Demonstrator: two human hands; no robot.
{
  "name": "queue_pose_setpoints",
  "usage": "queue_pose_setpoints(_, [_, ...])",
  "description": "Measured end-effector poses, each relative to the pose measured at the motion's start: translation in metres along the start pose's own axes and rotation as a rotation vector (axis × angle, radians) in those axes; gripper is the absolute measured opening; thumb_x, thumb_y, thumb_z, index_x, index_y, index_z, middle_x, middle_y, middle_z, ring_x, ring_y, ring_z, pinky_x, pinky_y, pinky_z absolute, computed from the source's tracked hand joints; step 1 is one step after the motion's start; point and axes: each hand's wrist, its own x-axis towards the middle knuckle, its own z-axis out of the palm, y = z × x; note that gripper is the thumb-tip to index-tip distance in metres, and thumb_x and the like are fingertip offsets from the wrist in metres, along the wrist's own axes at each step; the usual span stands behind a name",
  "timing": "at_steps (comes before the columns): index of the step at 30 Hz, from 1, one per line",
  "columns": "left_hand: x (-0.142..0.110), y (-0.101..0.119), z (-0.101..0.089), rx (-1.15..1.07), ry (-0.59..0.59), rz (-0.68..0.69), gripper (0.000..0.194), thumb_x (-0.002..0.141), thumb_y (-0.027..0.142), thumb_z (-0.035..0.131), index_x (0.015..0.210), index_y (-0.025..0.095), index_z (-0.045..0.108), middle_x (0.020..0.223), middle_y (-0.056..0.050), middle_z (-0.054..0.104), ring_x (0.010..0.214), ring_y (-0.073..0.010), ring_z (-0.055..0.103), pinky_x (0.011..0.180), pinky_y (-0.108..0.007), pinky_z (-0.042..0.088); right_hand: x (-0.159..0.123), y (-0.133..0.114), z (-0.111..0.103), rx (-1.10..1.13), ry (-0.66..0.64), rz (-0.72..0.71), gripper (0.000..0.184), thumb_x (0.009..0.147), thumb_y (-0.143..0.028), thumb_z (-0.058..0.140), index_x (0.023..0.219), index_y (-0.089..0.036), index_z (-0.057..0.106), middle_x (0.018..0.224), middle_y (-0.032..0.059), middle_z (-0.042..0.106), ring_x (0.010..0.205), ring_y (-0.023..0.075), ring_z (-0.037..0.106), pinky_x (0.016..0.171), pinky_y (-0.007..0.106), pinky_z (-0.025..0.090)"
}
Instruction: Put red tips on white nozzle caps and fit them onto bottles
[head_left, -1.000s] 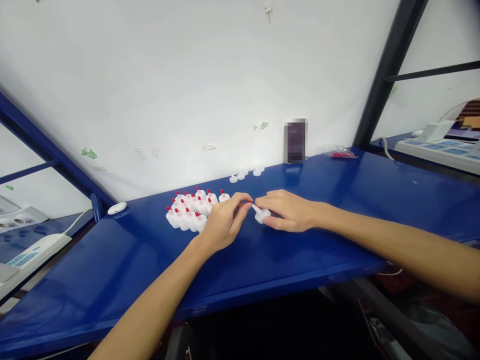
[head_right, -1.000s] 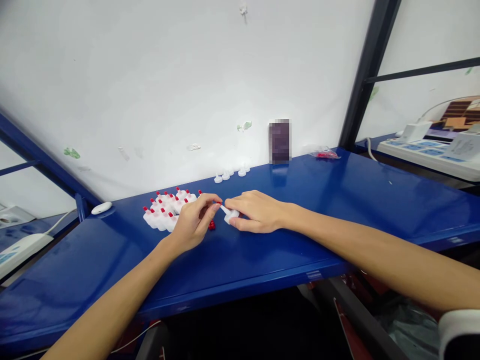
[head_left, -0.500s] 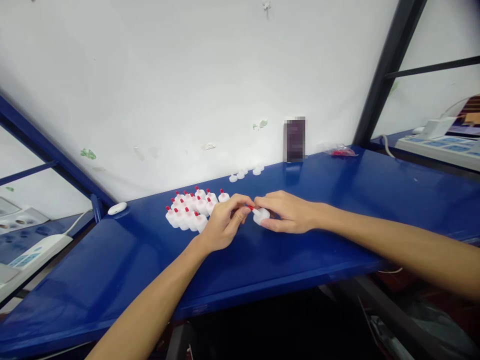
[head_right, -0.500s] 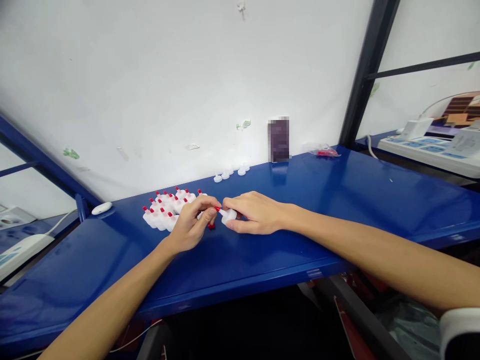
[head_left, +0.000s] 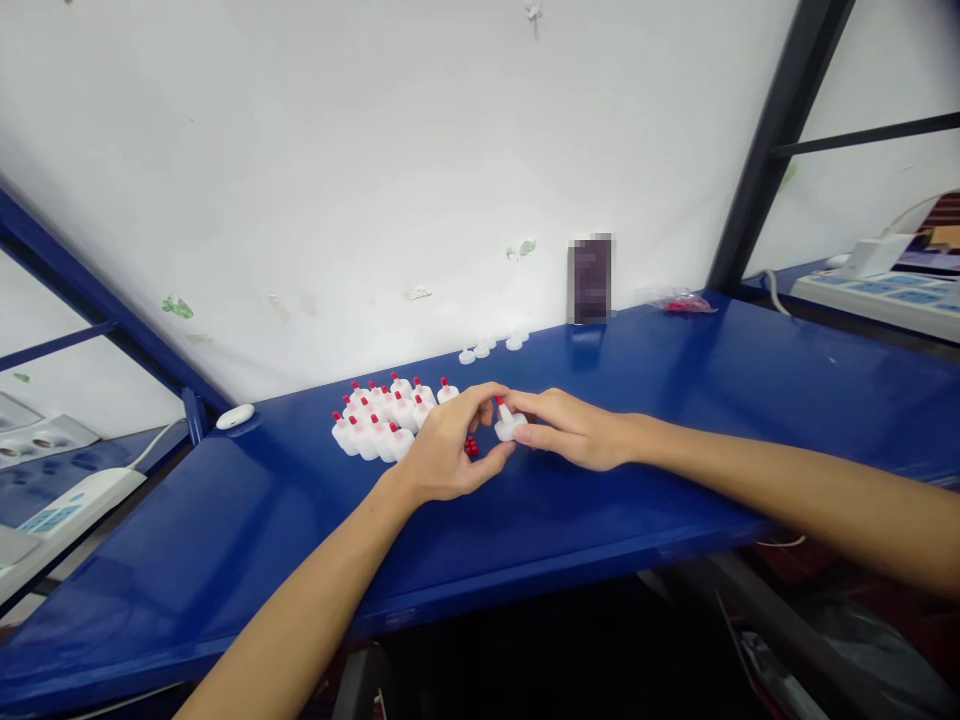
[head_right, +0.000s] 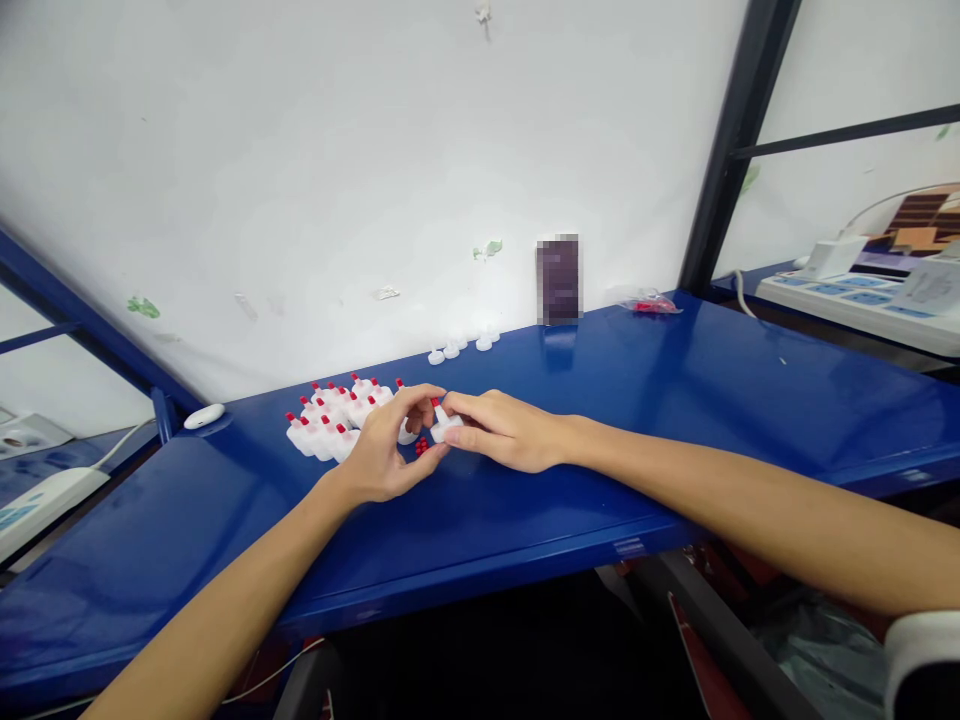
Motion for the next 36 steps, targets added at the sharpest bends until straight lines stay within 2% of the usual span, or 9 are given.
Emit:
queue_pose_setpoints(5, [0.001, -0.003, 0.003, 0.087, -0.013, -0.016, 0.048, 0.091, 0.014, 0.050, 0.138, 0.021, 0.044, 0.094, -0.003, 0.058, 0.079, -0.0154, 0.054, 0.073, -0.030, 0.048, 0.002, 0.001, 0.004, 0.066, -0.007, 0.025, 0.030, 0.104, -0.046, 0.041, 0.097, -0.018, 0.049, 0.073, -0.0038, 0.052, 0.060, 0.0104, 0.047, 0.060, 0.025, 0.038])
queue_pose_setpoints(8, [0.002, -0.004, 0.003, 0.133, -0.023, -0.005, 0.044, 0.094, 0.016, 0.048, 0.137, 0.019, 0.046, 0.096, -0.005, 0.059, 0.085, -0.0176, 0.055, 0.076, -0.032, 0.049, 0.003, 0.003, 0.005, 0.000, -0.010, 0.033, 0.029, 0.100, -0.047, 0.049, 0.092, -0.019, 0.048, 0.072, -0.0046, 0.050, 0.059, 0.0100, 0.044, 0.057, 0.024, 0.035])
queue_pose_setpoints(12, [0.002, -0.004, 0.002, 0.164, -0.008, -0.002, 0.042, 0.095, 0.017, 0.047, 0.136, 0.017, 0.049, 0.101, -0.007, 0.059, 0.087, -0.0178, 0.056, 0.079, -0.032, 0.049, 0.003, 0.004, 0.006, -0.141, 0.025, 0.052, 0.029, 0.103, -0.042, 0.041, 0.084, -0.020, 0.045, 0.067, -0.0047, 0.047, 0.056, 0.0105, 0.041, 0.057, 0.026, 0.031])
queue_pose_setpoints(19, [0.007, 0.000, 0.004, 0.307, 0.053, -0.015, 0.033, 0.095, 0.025, 0.049, 0.126, 0.013, 0.054, 0.085, -0.004, 0.061, 0.079, -0.0196, 0.058, 0.076, -0.034, 0.049, 0.003, 0.006, 0.008, -0.336, 0.095, 0.052, 0.024, 0.100, -0.030, 0.036, 0.081, -0.020, 0.045, 0.070, -0.0009, 0.051, 0.058, 0.0123, 0.045, 0.060, 0.027, 0.031])
queue_pose_setpoints(26, [0.012, 0.007, 0.004, 0.452, -0.092, -0.110, 0.022, 0.094, 0.030, 0.042, 0.107, 0.017, 0.054, 0.092, -0.007, 0.063, 0.081, -0.0227, 0.059, 0.073, -0.036, 0.048, 0.001, 0.009, 0.008, -0.450, 0.098, 0.038, 0.024, 0.098, -0.029, 0.036, 0.080, -0.018, 0.049, 0.065, -0.0008, 0.052, 0.055, 0.0125, 0.041, 0.059, 0.028, 0.027])
queue_pose_setpoints(31, [0.012, 0.009, 0.002, 0.552, -0.154, 0.012, 0.020, 0.092, 0.031, 0.036, 0.094, 0.018, 0.051, 0.084, -0.007, 0.062, 0.071, -0.0226, 0.057, 0.063, -0.035, 0.045, 0.002, -0.002, 0.010, -0.411, 0.067, -0.014, 0.023, 0.094, -0.029, 0.040, 0.074, -0.020, 0.046, 0.060, -0.0020, 0.049, 0.054, 0.0120, 0.038, 0.058, 0.028, 0.027])
queue_pose_setpoints(36, [0.010, 0.011, 0.004, 0.597, -0.136, 0.061, 0.020, 0.092, 0.033, 0.033, 0.088, 0.020, 0.048, 0.077, -0.005, 0.061, 0.065, -0.0215, 0.057, 0.056, -0.033, 0.042, 0.005, -0.010, 0.010, -0.395, 0.171, 0.086, 0.022, 0.082, -0.033, 0.050, 0.066, -0.021, 0.040, 0.066, -0.0005, 0.050, 0.057, 0.0123, 0.039, 0.056, 0.028, 0.024])
